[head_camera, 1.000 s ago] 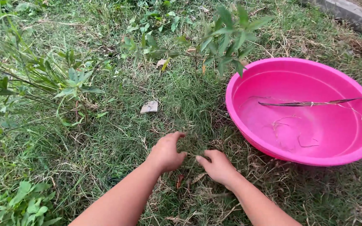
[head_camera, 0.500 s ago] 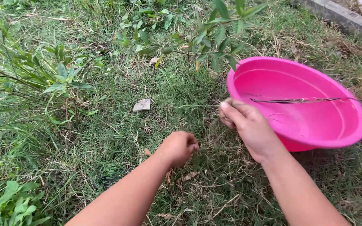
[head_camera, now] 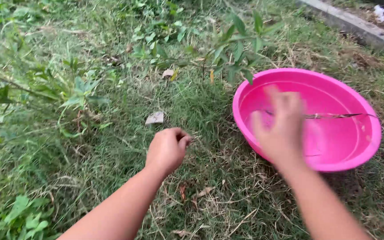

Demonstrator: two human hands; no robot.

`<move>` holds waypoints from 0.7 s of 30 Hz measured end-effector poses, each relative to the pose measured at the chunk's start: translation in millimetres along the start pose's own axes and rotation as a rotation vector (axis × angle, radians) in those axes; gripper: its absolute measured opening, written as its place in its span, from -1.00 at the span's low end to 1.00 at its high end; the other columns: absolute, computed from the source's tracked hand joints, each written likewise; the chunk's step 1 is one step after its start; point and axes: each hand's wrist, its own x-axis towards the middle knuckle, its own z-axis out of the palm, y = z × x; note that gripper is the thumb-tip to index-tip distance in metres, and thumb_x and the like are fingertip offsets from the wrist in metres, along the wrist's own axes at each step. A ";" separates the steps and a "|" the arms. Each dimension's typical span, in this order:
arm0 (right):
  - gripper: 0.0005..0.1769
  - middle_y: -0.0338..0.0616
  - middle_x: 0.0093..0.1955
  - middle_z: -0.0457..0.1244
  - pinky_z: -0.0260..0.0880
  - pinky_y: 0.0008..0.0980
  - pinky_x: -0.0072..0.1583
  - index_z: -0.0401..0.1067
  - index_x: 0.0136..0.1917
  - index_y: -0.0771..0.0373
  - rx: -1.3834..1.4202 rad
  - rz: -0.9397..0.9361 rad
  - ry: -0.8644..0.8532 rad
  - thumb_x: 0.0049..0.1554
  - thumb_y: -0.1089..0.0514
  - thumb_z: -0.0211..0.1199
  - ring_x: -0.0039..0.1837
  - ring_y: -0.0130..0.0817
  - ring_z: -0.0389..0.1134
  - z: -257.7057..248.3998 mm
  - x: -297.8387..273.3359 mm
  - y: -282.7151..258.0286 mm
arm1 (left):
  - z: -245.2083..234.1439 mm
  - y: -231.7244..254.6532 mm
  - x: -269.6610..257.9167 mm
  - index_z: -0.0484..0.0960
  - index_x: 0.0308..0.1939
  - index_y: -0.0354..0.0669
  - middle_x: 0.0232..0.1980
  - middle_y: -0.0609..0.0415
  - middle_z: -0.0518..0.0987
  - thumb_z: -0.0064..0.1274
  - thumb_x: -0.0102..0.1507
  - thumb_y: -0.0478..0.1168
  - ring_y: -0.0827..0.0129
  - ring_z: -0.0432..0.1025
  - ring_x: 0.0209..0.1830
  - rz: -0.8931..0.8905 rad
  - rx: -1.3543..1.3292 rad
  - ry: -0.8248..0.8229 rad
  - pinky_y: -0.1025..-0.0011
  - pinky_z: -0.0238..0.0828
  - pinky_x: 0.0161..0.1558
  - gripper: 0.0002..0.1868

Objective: Manually pick up weeds and dry grass and place them into a pink plastic bowl.

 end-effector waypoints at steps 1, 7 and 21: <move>-0.33 0.10 0.19 0.27 0.25 0.00 0.30 0.34 0.42 0.24 -0.007 0.004 0.010 0.08 0.05 0.37 0.27 0.01 0.25 4.3 -5.0 -17.6 | -0.2 2.9 2.7 0.76 -0.13 -0.03 -0.16 -0.03 0.72 0.10 0.29 -0.06 0.13 0.61 -0.17 0.013 -0.001 0.001 0.16 0.50 -0.03 -0.78; 0.01 0.15 0.36 0.16 0.20 0.10 0.32 0.15 0.46 0.38 0.244 -0.251 -0.603 -0.11 -0.04 0.52 0.38 0.09 0.17 99.7 -81.2 -78.2 | -7.3 -3.3 -11.3 0.74 -0.20 -0.14 -0.28 -0.01 0.75 0.10 0.29 -0.12 0.26 0.65 -0.29 -0.049 -0.208 0.004 0.28 0.55 -0.11 -0.79; -0.70 -0.03 0.05 0.36 0.34 -0.08 0.12 0.56 0.05 0.25 0.389 0.022 -0.701 0.12 0.05 0.28 0.08 -0.01 0.39 142.9 -138.6 -12.8 | 11.8 -28.5 -20.7 0.68 0.05 0.07 0.11 0.12 0.66 0.18 0.21 -0.08 0.29 0.56 0.09 -0.064 0.023 -0.198 0.29 0.48 0.16 -0.67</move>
